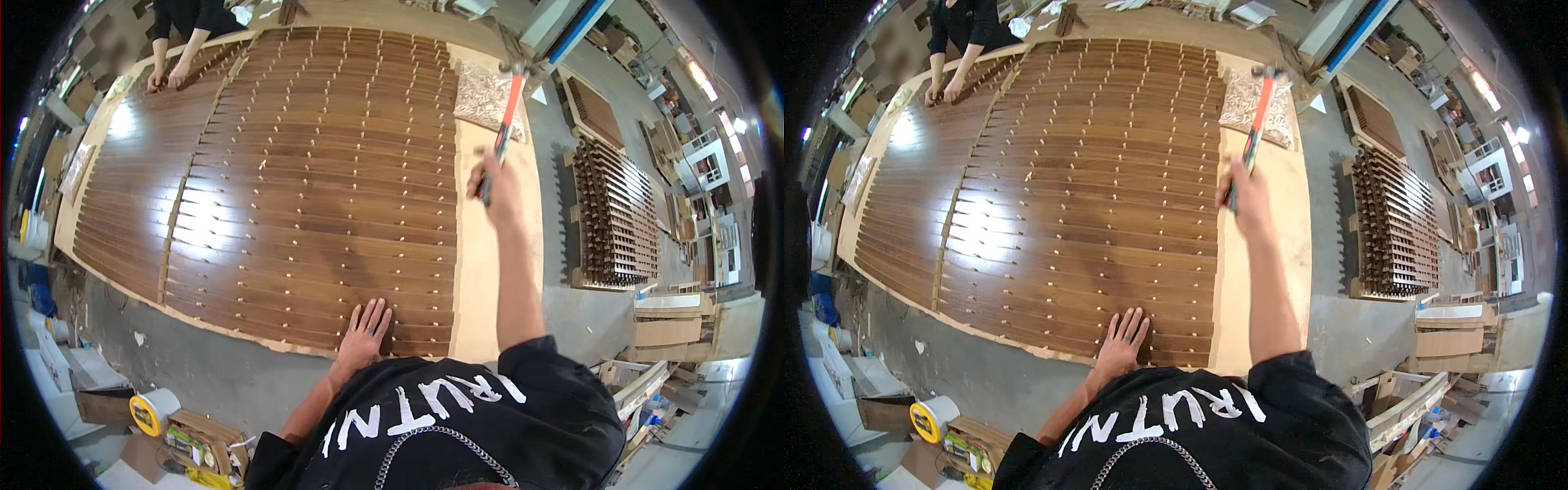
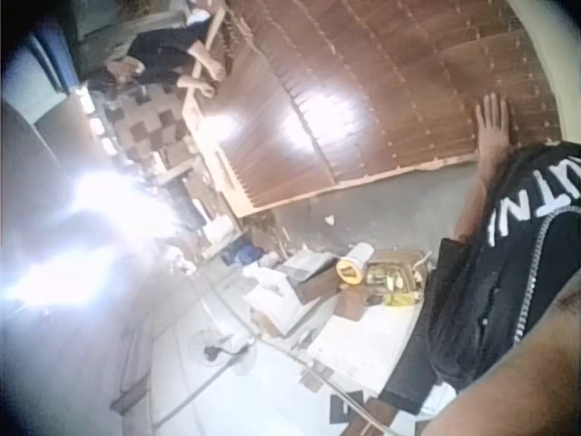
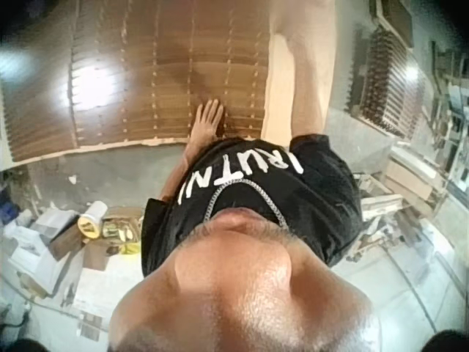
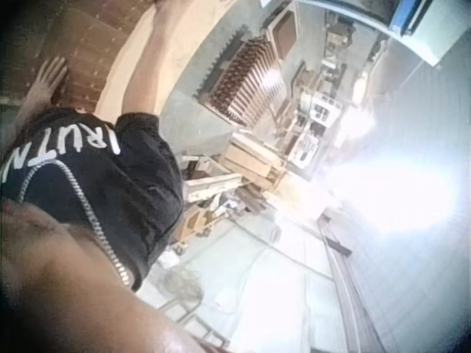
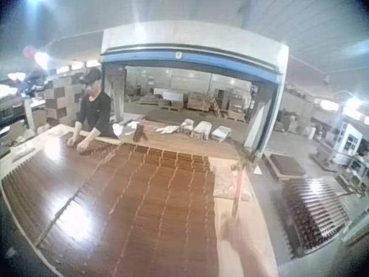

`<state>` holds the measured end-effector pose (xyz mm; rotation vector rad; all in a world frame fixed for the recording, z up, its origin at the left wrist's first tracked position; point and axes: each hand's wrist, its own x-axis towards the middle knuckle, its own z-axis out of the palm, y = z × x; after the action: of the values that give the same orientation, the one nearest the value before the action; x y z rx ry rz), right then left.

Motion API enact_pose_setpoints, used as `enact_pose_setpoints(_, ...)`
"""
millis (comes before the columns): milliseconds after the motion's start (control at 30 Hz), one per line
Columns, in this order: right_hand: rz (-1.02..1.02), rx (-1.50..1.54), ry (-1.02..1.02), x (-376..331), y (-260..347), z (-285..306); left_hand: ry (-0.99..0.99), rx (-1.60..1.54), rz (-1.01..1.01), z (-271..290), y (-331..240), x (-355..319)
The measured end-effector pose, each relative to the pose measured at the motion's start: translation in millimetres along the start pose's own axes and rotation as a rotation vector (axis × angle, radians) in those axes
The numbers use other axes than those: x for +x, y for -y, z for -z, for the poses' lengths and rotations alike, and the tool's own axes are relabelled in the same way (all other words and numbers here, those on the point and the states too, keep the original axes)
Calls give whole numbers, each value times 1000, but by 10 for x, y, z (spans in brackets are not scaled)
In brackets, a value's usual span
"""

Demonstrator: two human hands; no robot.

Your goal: The recorder inserts wooden pegs into pre-drilled holes in wooden slats and uses a hammer to secure them during the assembly of a furniture panel.

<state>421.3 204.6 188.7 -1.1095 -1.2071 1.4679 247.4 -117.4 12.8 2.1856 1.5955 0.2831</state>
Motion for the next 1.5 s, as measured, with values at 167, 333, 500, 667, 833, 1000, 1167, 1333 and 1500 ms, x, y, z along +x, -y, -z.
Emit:
enact_pose_setpoints(167,-134,-485,-293,-630,-942,362,-89,-604,52,111,165,29)
enact_pose_setpoints(333,-221,-908,-344,-1077,-2052,1294,-322,-287,144,126,59,559)
enact_pose_setpoints(500,-146,-1033,-332,-1220,-2106,1391,-274,65,199,-27,122,932)
enact_pose_setpoints(667,-258,-844,-279,-1034,-1935,1442,-311,59,252,-81,103,1053)
enact_pose_setpoints(833,-195,-721,-270,-1123,-1934,1440,-352,144,283,-54,33,1141)
enact_pose_setpoints(1000,-288,-758,-235,-1046,-2134,1505,-402,159,308,-10,89,1276)
enact_pose_setpoints(1167,-239,-828,-205,-979,-2184,1583,-307,243,265,173,465,1555)
enact_pose_setpoints(1333,-279,-932,-179,-620,-1749,1618,-431,188,167,539,969,2482)
enact_pose_setpoints(1500,-218,-955,-54,104,-1570,1447,-487,218,333,577,1625,3349)
